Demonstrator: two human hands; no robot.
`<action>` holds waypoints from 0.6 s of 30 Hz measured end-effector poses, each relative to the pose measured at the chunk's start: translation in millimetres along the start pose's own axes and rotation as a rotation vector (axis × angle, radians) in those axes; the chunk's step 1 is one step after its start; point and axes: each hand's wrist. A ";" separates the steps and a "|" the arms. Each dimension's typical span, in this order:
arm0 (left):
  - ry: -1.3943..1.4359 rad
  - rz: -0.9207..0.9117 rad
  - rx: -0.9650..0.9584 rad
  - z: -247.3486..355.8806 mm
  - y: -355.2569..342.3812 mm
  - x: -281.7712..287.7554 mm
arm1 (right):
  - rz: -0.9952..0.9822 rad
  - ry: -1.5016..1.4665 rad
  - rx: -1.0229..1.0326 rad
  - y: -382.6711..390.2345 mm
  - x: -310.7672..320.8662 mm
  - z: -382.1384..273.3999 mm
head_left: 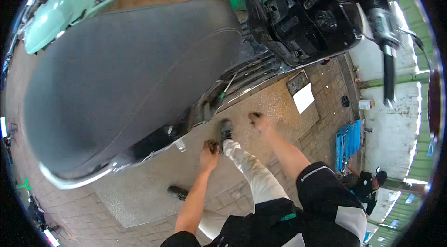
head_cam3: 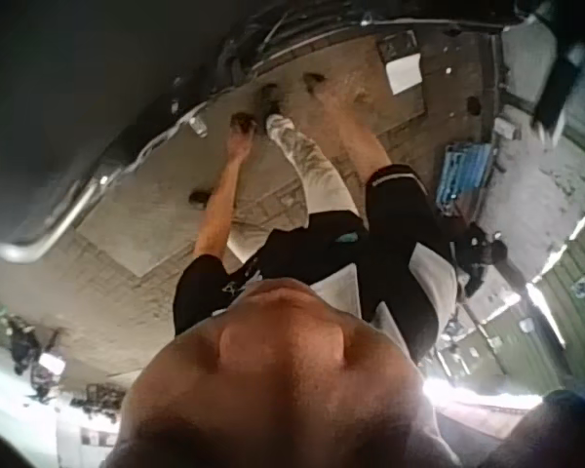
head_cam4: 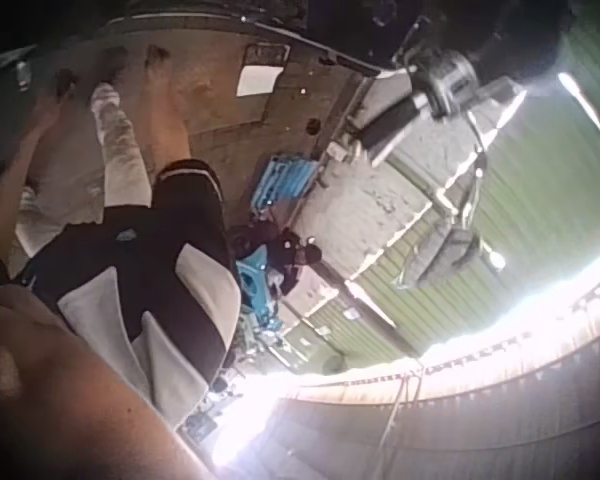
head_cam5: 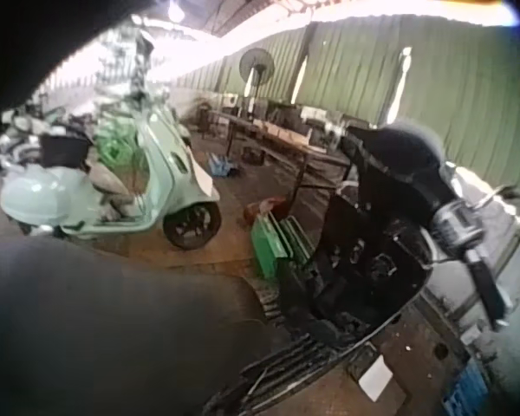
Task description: The person removes a plastic panel from the front of a black scooter using a screwdriver, handles several screws, and works with another person to align and reattach the panel.
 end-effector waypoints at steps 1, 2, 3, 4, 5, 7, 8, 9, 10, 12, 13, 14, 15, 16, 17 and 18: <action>-0.207 0.055 -0.129 17.7 -32.4 -19.1 | 0.024 0.044 0.067 -50.2 6.5 2.5; -0.238 0.056 -0.106 41.3 -65.3 -34.4 | 0.050 0.088 0.137 -102.4 13.9 4.7; -0.276 0.080 -0.051 52.9 -93.9 -45.1 | 0.063 0.232 0.292 -132.6 4.8 -7.9; -0.198 0.102 -0.087 53.7 -124.6 -55.2 | 0.070 0.377 0.451 -152.8 -5.3 -25.3; -0.122 0.141 -0.110 48.0 -151.2 -58.9 | 0.034 0.402 0.434 -160.3 -23.6 -52.6; -0.193 0.188 -0.194 80.2 -187.1 -65.8 | 0.039 0.432 0.390 -183.0 -20.3 -64.8; -0.272 0.258 -0.292 93.8 -202.3 -67.5 | 0.076 0.525 0.513 -196.0 -18.8 -66.1; -0.267 0.257 -0.292 102.3 -217.0 -75.3 | 0.116 0.617 0.637 -206.8 -14.0 -67.8; -0.307 0.237 -0.332 106.2 -230.1 -81.0 | 0.029 0.588 0.565 -211.2 -12.7 -72.4; -0.432 0.188 -0.436 114.9 -250.5 -96.8 | 0.022 0.672 0.706 -210.7 -5.4 -78.4; -0.423 0.190 -0.436 121.0 -257.1 -107.4 | 0.024 0.750 0.837 -208.2 0.6 -78.7; -0.514 0.115 -0.415 128.0 -262.9 -117.2 | 0.050 0.757 0.909 -205.5 4.4 -80.3; -0.605 0.041 -0.395 134.4 -268.0 -124.1 | 0.053 0.763 0.914 -199.9 12.7 -81.8; -0.634 0.065 -0.376 127.2 -275.5 -129.2 | 0.022 0.718 0.935 -185.4 15.2 -86.6; -0.627 0.071 -0.379 127.5 -276.7 -133.0 | 0.005 0.673 0.946 -176.3 25.4 -82.4; -0.623 0.095 -0.351 127.0 -276.2 -134.5 | -0.014 0.638 0.921 -170.6 40.4 -65.4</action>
Point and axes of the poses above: each hand's wrist, its own y-axis away from the middle knuckle, its own x-axis out of the back of the hand, z = x × y, and after that the axes turned 12 degrees about -y, right-handed
